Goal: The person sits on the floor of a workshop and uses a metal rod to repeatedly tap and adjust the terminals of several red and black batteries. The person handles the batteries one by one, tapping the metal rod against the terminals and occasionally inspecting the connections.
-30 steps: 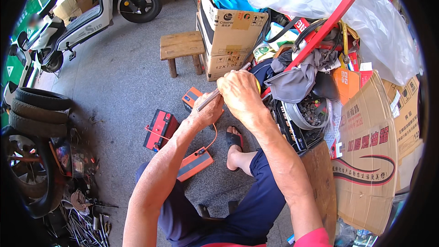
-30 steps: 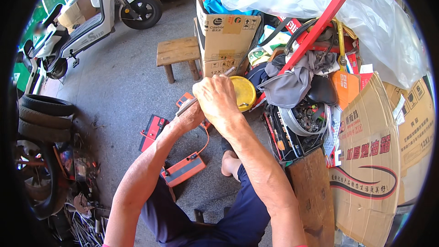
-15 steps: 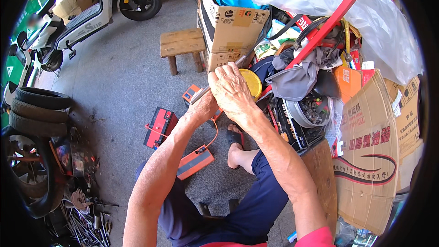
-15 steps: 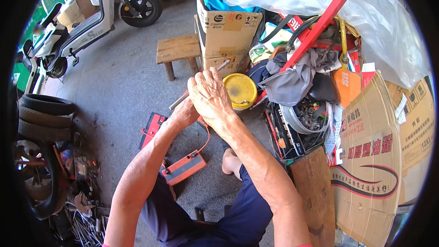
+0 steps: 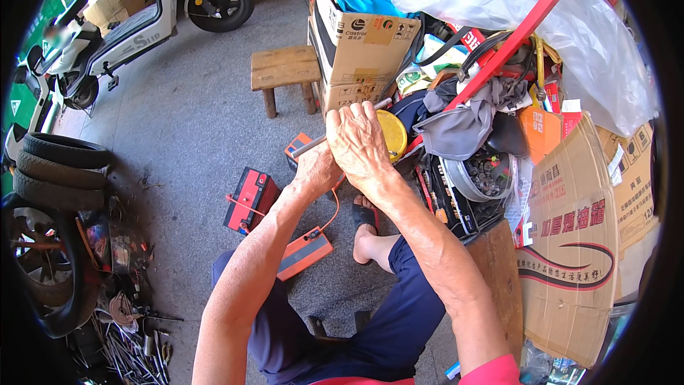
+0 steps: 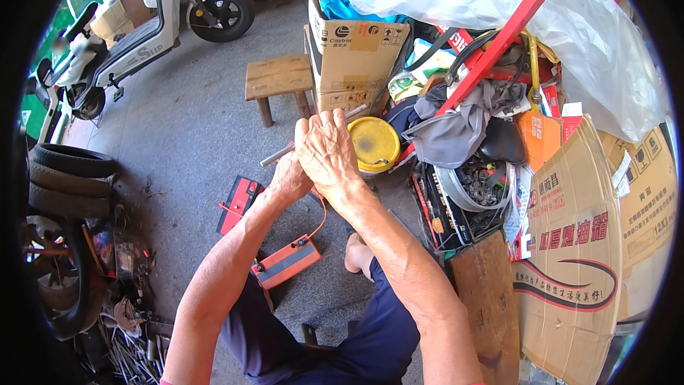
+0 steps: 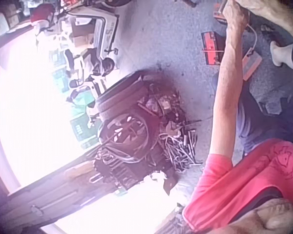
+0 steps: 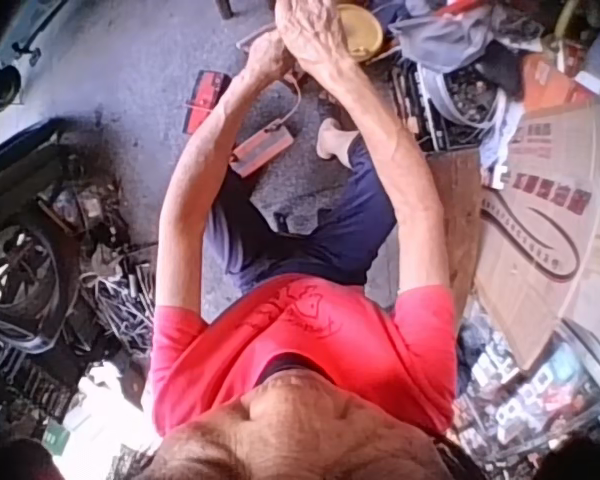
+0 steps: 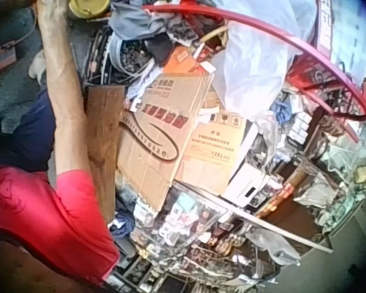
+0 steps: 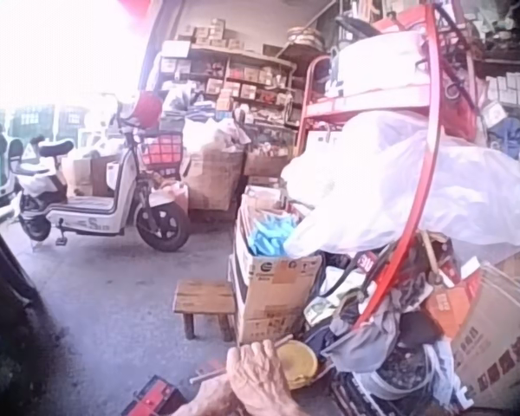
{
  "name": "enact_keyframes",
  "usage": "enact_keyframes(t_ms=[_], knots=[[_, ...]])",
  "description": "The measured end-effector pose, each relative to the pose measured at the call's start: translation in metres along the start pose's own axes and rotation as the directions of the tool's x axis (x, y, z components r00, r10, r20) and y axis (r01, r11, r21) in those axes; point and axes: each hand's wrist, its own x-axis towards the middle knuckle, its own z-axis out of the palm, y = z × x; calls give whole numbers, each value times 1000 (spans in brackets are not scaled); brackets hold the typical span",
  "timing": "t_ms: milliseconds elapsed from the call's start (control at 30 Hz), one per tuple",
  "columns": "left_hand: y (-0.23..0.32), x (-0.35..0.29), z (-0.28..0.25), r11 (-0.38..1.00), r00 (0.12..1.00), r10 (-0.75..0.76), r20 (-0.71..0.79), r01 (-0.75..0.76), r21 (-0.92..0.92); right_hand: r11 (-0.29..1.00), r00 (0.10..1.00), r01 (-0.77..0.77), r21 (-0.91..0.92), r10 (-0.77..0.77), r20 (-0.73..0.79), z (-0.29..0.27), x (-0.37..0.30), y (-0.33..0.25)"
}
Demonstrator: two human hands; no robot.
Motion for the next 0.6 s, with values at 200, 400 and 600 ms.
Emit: enact_keyframes(t_ms=[200, 400, 600], knots=[[2, -2, -4, 999, 1000, -31, 4, 31, 19, 999, 1000, -4, 33, 4, 7, -5, 1, -2], [18, -8, -44, 994, 987, 35, -154, -50, -93, 986, 958, 68, 152, -22, -285, -51, 5, -3], [31, -32, -103, 980, 980, -163, 117, 174, -92, 861, 933, -98, 499, 255, -256, -83, -4, -10]])
